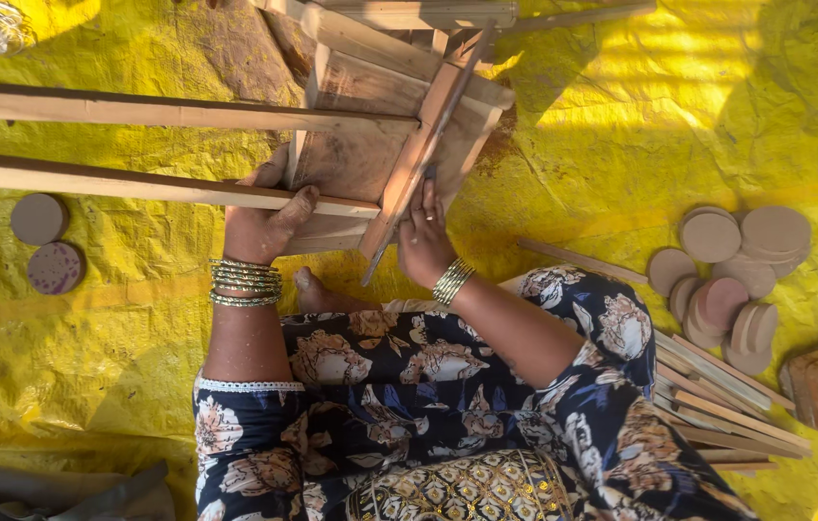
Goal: The person sits on the ground holding a small wooden chair frame on their lap and sands its surfaces with a sanding block, rotating the chair to reach different sides, rails and edges. Other small wooden furniture pieces and sanding discs lie on the tarp around them.
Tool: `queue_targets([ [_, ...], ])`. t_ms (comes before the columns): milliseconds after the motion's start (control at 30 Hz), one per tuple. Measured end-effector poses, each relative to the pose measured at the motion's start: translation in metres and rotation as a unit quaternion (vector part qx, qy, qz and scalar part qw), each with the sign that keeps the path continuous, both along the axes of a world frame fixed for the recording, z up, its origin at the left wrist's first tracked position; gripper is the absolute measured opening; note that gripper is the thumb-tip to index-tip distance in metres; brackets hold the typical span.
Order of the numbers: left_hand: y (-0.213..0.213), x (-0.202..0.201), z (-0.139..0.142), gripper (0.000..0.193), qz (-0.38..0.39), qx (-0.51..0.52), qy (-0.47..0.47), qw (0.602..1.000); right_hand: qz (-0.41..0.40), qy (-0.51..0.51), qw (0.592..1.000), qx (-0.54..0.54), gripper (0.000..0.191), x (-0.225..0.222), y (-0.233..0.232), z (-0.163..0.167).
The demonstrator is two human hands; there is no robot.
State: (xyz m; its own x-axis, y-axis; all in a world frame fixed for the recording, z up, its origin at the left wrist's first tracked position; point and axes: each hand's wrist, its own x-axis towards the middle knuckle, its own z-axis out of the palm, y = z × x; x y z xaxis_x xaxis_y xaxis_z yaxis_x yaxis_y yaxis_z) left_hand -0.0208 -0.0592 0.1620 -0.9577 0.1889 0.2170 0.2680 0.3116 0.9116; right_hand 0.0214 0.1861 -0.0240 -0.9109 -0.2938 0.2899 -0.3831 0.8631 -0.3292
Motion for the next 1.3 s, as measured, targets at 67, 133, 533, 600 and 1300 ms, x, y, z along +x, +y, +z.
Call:
queue_targets([
  [67,-0.001,0.001,-0.001,0.069,0.004,0.013,-0.024,1.0,-0.002,-0.005,0.999,0.035,0.061,-0.008,0.016,0.005],
  [133,0.0,0.001,-0.001,0.072,0.021,-0.001,-0.031,0.999,-0.023,0.0,0.999,0.039,0.061,-0.024,0.035,0.017],
  [533,0.021,0.008,0.019,0.071,-0.05,-0.108,-0.016,0.993,-0.089,-0.124,0.981,0.123,0.039,-0.018,0.032,0.046],
  [600,0.02,0.008,0.023,0.068,-0.034,-0.103,0.008,0.994,-0.03,-0.331,0.904,0.267,0.036,-0.002,0.007,0.034],
  [1300,0.039,0.014,0.008,0.036,0.175,-0.277,0.084,0.941,-0.095,0.124,0.948,-0.279,0.089,-0.056,0.09,0.034],
])
